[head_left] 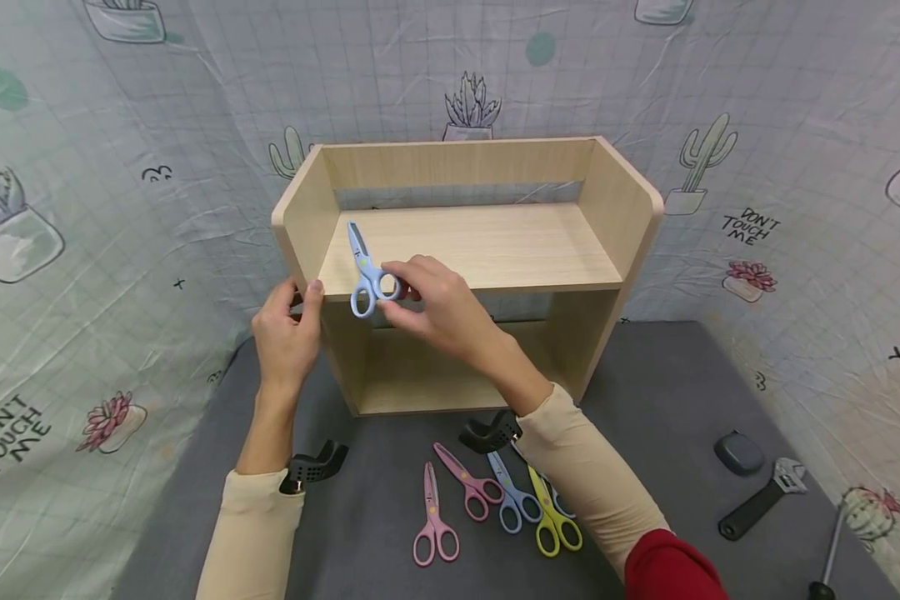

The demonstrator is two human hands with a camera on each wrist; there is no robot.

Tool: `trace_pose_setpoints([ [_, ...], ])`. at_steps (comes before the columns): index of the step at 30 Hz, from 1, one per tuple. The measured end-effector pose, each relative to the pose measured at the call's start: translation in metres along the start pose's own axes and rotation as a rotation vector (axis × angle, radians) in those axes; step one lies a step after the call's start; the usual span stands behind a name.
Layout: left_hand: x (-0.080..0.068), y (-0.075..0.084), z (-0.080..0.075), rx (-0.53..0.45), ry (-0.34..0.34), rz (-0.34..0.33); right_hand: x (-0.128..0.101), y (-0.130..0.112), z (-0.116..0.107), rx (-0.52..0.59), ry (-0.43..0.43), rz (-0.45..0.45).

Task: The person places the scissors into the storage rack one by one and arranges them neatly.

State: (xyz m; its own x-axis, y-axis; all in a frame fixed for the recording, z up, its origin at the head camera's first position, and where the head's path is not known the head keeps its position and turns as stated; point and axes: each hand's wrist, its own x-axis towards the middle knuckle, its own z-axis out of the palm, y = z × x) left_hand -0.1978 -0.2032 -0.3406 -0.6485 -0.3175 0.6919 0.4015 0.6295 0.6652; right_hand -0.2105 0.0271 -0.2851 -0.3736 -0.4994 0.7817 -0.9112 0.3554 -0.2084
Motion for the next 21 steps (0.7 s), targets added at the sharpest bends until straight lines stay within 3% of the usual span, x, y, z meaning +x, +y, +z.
trace_pose_setpoints([
  [9, -0.001, -0.001, 0.002, -0.014, 0.022, 0.047, 0.021, 0.009, 0.010, -0.134, -0.059, 0.082],
  [21, -0.001, -0.002, 0.002, -0.003, 0.045, 0.056, 0.040, 0.012, 0.020, -0.128, -0.226, 0.271],
])
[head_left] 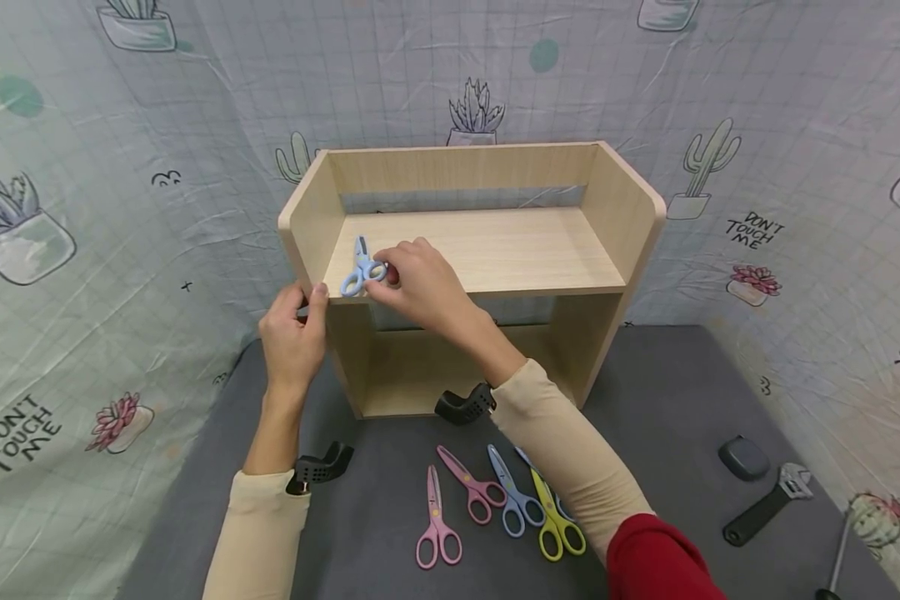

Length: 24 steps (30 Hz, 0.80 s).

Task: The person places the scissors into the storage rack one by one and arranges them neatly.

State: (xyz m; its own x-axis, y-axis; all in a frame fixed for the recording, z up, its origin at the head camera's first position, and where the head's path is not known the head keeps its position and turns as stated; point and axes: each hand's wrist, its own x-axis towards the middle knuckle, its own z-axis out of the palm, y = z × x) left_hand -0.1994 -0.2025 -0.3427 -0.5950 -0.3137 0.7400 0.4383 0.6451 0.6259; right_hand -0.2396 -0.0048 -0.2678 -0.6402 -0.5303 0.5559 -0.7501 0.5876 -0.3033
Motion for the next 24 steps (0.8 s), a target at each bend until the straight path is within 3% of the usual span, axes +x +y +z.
trace_pose_setpoints([
  [14, -0.0013, -0.0001, 0.0016, 0.006, 0.013, -0.005, 0.0083, -0.0073, 0.0079, -0.046, -0.088, 0.113],
  [24, -0.0003, 0.0020, 0.0025, -0.006, 0.025, -0.011, 0.0079, -0.0030, 0.0094, -0.045, -0.051, 0.069],
])
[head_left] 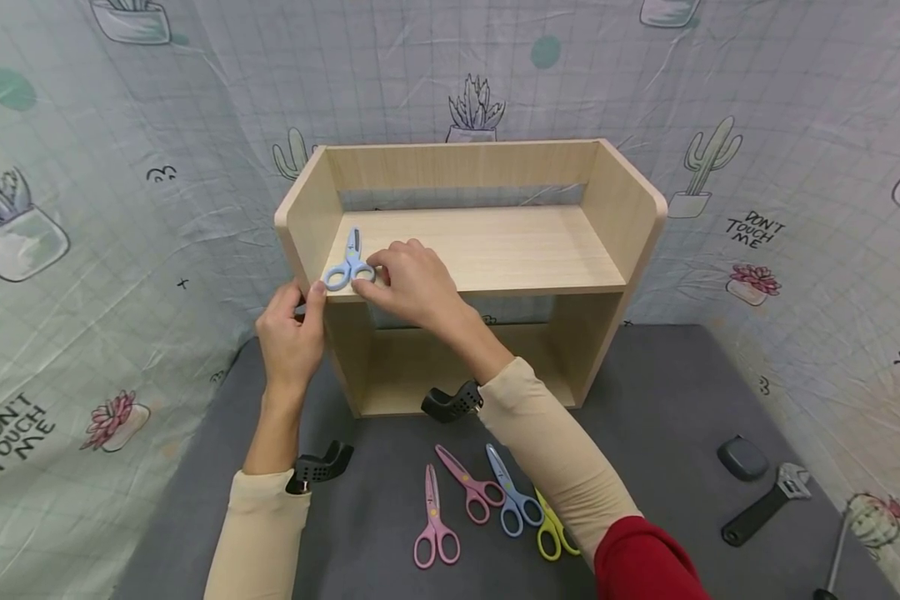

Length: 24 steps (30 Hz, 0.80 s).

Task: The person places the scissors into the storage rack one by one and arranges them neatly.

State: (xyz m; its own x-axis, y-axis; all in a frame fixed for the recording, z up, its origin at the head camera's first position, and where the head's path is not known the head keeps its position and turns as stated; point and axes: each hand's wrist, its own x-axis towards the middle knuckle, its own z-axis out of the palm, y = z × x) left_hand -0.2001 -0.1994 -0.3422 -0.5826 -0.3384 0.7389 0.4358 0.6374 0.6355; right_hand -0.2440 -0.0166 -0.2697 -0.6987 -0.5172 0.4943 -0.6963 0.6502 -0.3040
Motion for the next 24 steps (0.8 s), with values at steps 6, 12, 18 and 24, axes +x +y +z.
trace_pose_setpoints([
  [6, 0.0000, -0.0002, 0.0006, 0.000, 0.002, -0.002, 0.0002, -0.0016, 0.0014, -0.016, -0.030, 0.022],
  [12, -0.0005, -0.0016, 0.0021, 0.002, 0.006, 0.005, 0.0006, -0.0032, 0.0021, -0.030, -0.026, 0.028],
  [18, -0.0010, -0.0014, 0.0021, -0.001, 0.008, 0.008, 0.0007, -0.0049, 0.0018, -0.033, -0.020, 0.032],
  [24, -0.0011, -0.0009, 0.0027, 0.001, 0.008, 0.004, 0.0003, -0.0049, 0.0019, -0.044, -0.014, 0.036],
])
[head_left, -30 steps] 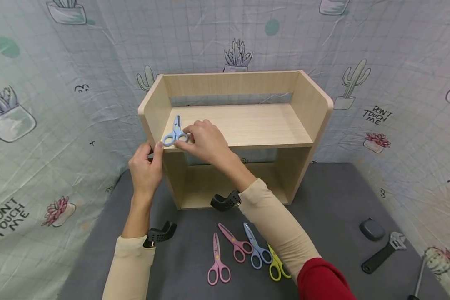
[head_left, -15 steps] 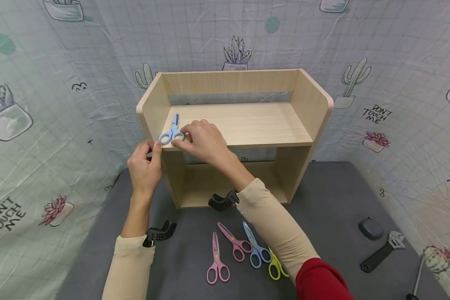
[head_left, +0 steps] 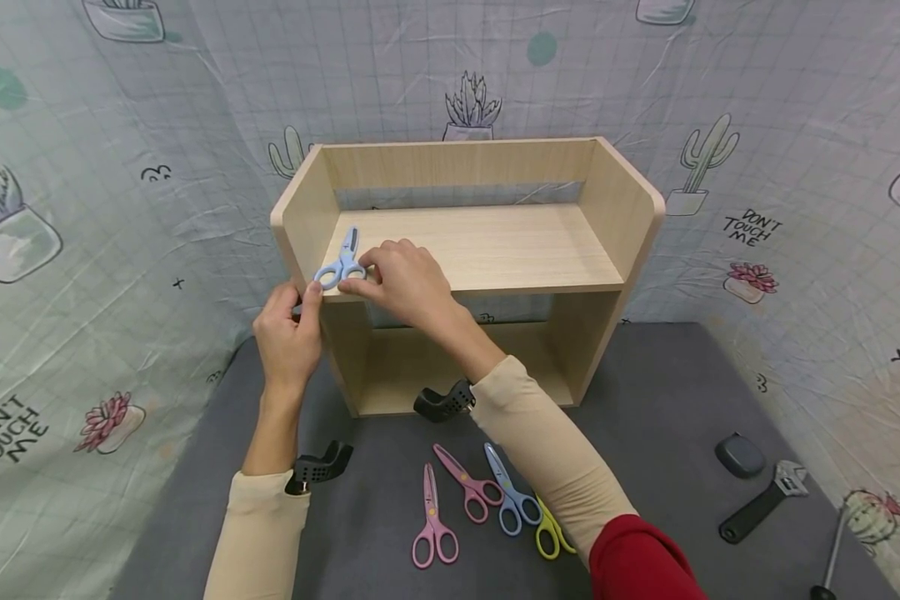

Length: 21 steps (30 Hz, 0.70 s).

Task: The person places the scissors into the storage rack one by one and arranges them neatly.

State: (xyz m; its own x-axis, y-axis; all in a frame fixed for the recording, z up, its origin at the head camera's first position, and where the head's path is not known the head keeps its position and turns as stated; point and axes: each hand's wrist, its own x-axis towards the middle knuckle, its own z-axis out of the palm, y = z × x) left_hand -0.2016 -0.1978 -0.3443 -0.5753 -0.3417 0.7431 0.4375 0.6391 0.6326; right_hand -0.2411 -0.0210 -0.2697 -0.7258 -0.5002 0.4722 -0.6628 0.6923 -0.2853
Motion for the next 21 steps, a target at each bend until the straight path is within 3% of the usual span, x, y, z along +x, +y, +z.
trace_pose_setpoints([
  [13, -0.002, -0.001, 0.000, -0.016, -0.007, -0.016, -0.009, 0.001, -0.010, 0.037, -0.001, -0.012],
  [21, -0.001, -0.001, -0.002, -0.029, -0.005, -0.026, -0.027, 0.004, -0.019, 0.047, 0.074, -0.081],
])
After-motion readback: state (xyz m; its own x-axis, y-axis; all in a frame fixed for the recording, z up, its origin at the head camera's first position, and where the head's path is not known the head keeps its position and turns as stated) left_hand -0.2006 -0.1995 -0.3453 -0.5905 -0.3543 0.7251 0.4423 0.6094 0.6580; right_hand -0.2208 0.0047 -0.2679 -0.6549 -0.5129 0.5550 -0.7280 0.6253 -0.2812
